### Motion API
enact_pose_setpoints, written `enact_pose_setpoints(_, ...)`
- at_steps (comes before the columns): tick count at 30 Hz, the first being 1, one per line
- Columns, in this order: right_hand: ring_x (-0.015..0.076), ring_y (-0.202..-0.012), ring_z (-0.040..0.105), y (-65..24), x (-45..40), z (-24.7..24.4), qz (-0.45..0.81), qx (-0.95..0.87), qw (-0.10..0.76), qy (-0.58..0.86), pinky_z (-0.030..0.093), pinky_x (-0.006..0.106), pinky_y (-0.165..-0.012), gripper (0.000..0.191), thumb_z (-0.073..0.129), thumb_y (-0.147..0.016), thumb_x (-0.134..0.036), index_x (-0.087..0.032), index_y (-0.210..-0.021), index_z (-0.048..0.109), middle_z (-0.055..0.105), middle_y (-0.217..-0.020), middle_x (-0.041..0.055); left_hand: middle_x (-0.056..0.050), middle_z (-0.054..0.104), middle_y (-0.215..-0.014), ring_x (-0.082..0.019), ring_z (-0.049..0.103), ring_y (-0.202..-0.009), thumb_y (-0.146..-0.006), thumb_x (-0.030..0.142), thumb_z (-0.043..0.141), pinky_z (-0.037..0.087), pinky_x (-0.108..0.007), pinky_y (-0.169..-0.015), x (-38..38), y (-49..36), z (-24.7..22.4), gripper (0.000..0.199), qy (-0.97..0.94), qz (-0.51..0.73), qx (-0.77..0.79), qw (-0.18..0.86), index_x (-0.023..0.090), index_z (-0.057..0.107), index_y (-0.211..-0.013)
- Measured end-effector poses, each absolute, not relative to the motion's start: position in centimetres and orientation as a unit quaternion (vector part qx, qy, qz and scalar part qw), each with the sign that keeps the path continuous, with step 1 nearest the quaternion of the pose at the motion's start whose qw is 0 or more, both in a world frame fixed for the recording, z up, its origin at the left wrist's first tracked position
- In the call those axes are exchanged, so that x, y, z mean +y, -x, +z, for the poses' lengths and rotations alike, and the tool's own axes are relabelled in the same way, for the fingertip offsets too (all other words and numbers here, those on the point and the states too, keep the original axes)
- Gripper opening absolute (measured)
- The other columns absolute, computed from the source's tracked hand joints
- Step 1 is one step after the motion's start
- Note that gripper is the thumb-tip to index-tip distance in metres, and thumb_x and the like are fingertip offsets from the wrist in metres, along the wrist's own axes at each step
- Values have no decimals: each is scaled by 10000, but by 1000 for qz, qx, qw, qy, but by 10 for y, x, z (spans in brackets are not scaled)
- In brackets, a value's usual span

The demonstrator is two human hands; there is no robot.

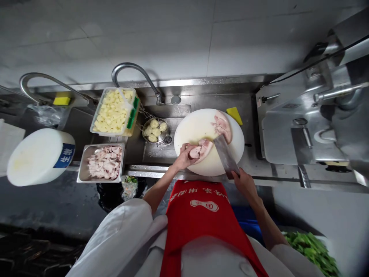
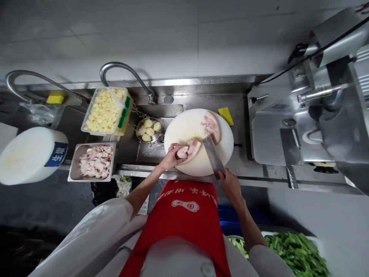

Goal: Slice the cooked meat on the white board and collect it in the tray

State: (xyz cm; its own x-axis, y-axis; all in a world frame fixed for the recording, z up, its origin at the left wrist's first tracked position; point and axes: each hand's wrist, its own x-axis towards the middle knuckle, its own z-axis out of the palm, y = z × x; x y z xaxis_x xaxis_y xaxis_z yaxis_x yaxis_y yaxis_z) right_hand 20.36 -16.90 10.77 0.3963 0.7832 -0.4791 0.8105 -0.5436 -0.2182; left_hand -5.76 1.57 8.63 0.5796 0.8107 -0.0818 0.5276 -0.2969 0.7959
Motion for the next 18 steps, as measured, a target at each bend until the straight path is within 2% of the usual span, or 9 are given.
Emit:
enact_pose_setpoints(3,215,-666,609,-193,-163,121,-218,483,20,-848,235,287,-586,372,367,-1012,-430,-141,-1069,594,679,-745,96,-59,555,-1162,-215,545,-1099,-781,221,748,474,-349,-978,3,65,85,489,-785,169,392,449,250,574,-1237)
enact_pose_setpoints(7,202,-626,595,-174,-143,136,-201,526,-7,-826,203,298,-586,352,357,-1021,-415,-147,-1077,578,699,-756,99,-68,585,-1089,-211,551,-1032,-884,248,642,486,-353,-927,-21,63,83,262,-815,194,390,382,228,614,-1144)
enact_pose_setpoints(11,201,-657,606,-165,-124,145,-222,531,-27,-817,216,302,-592,365,349,-1022,-426,-147,-1086,575,718,-812,114,-92,573,-1115,-214,546,-1059,-945,302,555,482,-373,-953,-37,66,75,246,-835,212,383,333,222,605,-1172)
enact_pose_setpoints(18,238,-772,641,-162,-113,145,-295,526,-55,-796,309,287,-644,400,339,-1014,-451,-153,-1108,588,719,-853,120,-104,588,-1133,-214,551,-1085,-961,348,528,484,-402,-975,-44,84,55,237,-837,210,381,332,228,628,-1139)
